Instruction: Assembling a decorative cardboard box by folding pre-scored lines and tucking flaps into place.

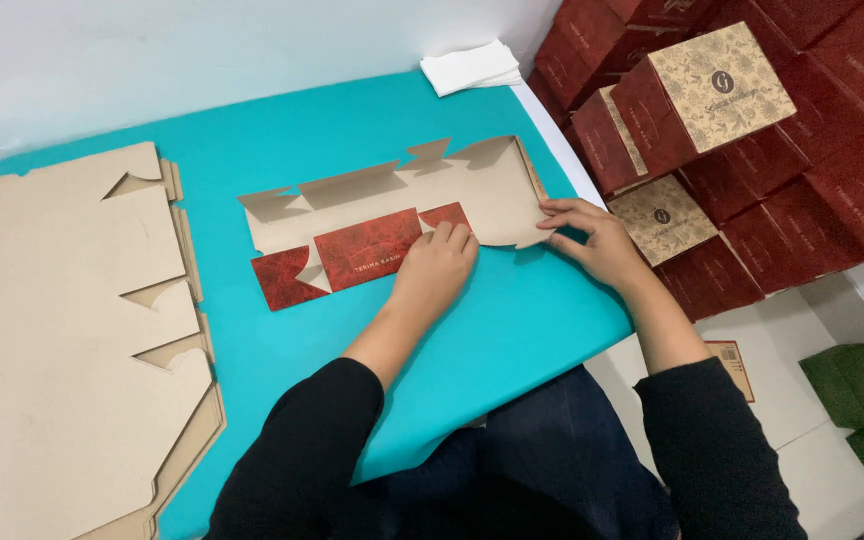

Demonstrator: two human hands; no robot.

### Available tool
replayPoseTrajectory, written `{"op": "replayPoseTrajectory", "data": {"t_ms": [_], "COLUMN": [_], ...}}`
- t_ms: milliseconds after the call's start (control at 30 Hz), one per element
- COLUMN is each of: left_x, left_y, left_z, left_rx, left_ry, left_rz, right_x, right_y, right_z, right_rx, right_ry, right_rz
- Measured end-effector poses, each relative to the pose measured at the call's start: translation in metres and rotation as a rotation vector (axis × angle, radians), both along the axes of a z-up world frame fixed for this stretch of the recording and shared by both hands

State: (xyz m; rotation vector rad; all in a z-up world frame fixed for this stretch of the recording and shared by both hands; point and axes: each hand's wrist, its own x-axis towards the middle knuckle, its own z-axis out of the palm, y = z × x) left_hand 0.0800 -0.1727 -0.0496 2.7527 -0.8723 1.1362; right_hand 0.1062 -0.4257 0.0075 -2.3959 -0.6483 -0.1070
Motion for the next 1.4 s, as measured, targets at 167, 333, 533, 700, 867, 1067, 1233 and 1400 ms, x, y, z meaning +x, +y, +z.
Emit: {"op": "replayPoseTrajectory", "data": {"t_ms": [167,333,533,700,867,1067,1233,1400], "left_x": [-0.001,-0.009,-0.007,-0.012,-0.007,-0.008,-0.013,-0.014], "left_y": [-0.002,-0.006,-0.014,-0.017,-0.019,-0.022,-0.024,-0.022], "left_z": [-0.009,-0.003,-0.01,-0.003,-0.009,-0.01,-0.005,-0.011], "left_rx": [-0.048,-0.048,-0.049,0.002,-0.018,-0.025,-0.031,-0.058], "left_ry": [0.074,0.177,0.228,0.259,0.288,0.35,0.381,0.336], "left_rz": [-0.019,-0.006,0.007,0.045,0.064,0.072,0.099,0.073], "right_x": [0.018,0.02,0.017,0.012,-0.025,-0.04,-0.046,-0.036], "right_y": [0.001,0.015,0.032,0.033,0.05,0.043,0.054,0.044], "right_z": [-0.009,-0.012,-0.007,-0.019,0.01,0.017,0.02,-0.001], "right_rx": [0.047,0.034,0.029,-0.357,-0.507,-0.425,-0.464,-0.491], "right_ry": [-0.022,-0.107,-0.142,-0.504,-0.264,0.148,0.19,0.195], "right_rz": [-0.024,-0.094,-0.109,-0.148,-0.172,-0.124,-0.144,-0.131]}}
